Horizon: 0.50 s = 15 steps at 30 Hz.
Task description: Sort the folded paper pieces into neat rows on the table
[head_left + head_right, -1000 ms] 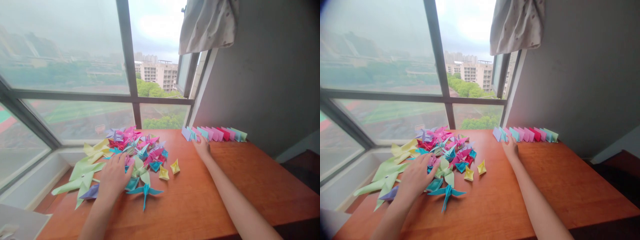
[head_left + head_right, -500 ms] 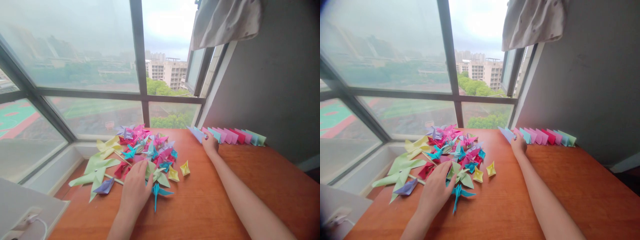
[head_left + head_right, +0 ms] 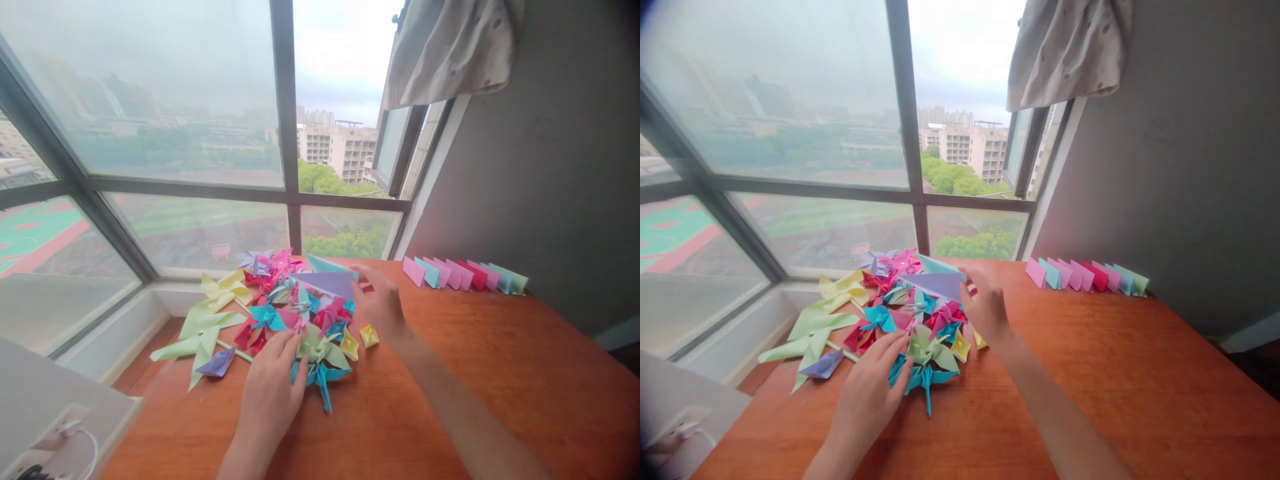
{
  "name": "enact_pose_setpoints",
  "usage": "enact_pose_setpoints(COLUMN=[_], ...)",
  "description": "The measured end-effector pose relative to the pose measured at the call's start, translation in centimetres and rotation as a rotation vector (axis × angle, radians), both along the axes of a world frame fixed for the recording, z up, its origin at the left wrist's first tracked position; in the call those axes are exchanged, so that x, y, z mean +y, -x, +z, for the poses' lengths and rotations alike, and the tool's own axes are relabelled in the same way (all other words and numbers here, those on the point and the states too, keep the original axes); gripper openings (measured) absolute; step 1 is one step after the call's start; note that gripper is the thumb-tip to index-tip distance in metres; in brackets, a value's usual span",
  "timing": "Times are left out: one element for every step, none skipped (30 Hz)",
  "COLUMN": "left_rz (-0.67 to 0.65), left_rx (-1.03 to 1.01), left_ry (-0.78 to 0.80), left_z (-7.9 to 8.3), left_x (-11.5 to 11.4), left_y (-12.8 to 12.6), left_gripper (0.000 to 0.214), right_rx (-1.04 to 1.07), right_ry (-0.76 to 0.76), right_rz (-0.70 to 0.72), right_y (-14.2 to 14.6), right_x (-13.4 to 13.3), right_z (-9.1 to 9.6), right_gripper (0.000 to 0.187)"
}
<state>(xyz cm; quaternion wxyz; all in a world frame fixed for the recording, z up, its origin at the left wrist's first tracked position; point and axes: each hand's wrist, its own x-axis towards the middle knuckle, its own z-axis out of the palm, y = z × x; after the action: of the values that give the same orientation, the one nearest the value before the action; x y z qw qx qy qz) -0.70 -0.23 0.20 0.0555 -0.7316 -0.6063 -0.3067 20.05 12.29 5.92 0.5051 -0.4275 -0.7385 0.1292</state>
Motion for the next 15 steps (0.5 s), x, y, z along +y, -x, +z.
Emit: enact_pose_setpoints(left_rz=[0.008, 0.02, 0.032, 0.04, 0.046, 0.048, 0.046, 0.041, 0.031, 0.016, -0.007, -0.036, -0.067, -0.097, -0.124], left_rx=[-0.014, -0.031, -0.051, -0.069, -0.088, -0.106, -0.123, -0.138, -0.148, -0.154, -0.155, -0.152, -0.147, -0.143, -0.142], left_ry=[-0.031, -0.063, -0.095, -0.123, -0.149, -0.171, -0.189, -0.205, -0.222, -0.237, -0.25, -0.263, -0.276, -0.282, -0.284], left_z=[-0.2, -0.3, -0.5, -0.7, -0.9, -1.0, -1.2, -1.3, -1.4, -1.4, -1.5, -1.6, -1.7, -1.7, -1.8], left_x=[-0.3, -0.7, -1.1, -1.4, -1.7, -2.0, -2.3, -2.6, -2.8, -3.0, -3.2, -3.3, -3.4, -3.4, -3.5], left_y=[0.1, 0.1, 0.1, 0.2, 0.2, 0.3, 0.3, 0.3, 0.3, 0.3, 0.3, 0.3, 0.3, 0.3, 0.3], left_gripper=[0.026, 0.025, 0.023, 0.022, 0.021, 0.02, 0.019, 0.018, 0.017, 0.016, 0.016, 0.016, 0.016, 0.016, 0.016], right_rx=[-0.022, -0.043, -0.055, -0.057, -0.046, -0.025, -0.001, 0.015, 0.021, 0.016, 0.006, -0.009, -0.031, -0.032, -0.029], right_ry=[0.006, 0.017, 0.029, 0.046, 0.069, 0.099, 0.132, 0.165, 0.197, 0.22, 0.235, 0.241, 0.235, 0.23, 0.224], right_rz=[0.089, 0.173, 0.235, 0.27, 0.274, 0.254, 0.22, 0.18, 0.133, 0.07, -0.005, -0.101, -0.222, -0.312, -0.389], right_y=[0.8, 1.4, 1.7, 1.8, 1.6, 1.1, 0.3, -0.6, -1.8, -3.2, -4.7, -6.4, -8.2, -10.0, -11.8], right_x=[-0.5, -0.9, -1.2, -1.4, -1.5, -1.4, -1.2, -1.0, -0.5, 0.0, 0.6, 1.2, 1.9, 2.7, 3.4], right_z=[-0.1, -0.3, -0.6, -1.0, -1.3, -1.8, -2.2, -2.8, -3.4, -4.2, -5.0, -5.8, -6.7, -7.4, -8.1], right_gripper=[0.031, 0.032, 0.033, 0.032, 0.031, 0.029, 0.028, 0.028, 0.028, 0.029, 0.03, 0.029, 0.029, 0.029, 0.03])
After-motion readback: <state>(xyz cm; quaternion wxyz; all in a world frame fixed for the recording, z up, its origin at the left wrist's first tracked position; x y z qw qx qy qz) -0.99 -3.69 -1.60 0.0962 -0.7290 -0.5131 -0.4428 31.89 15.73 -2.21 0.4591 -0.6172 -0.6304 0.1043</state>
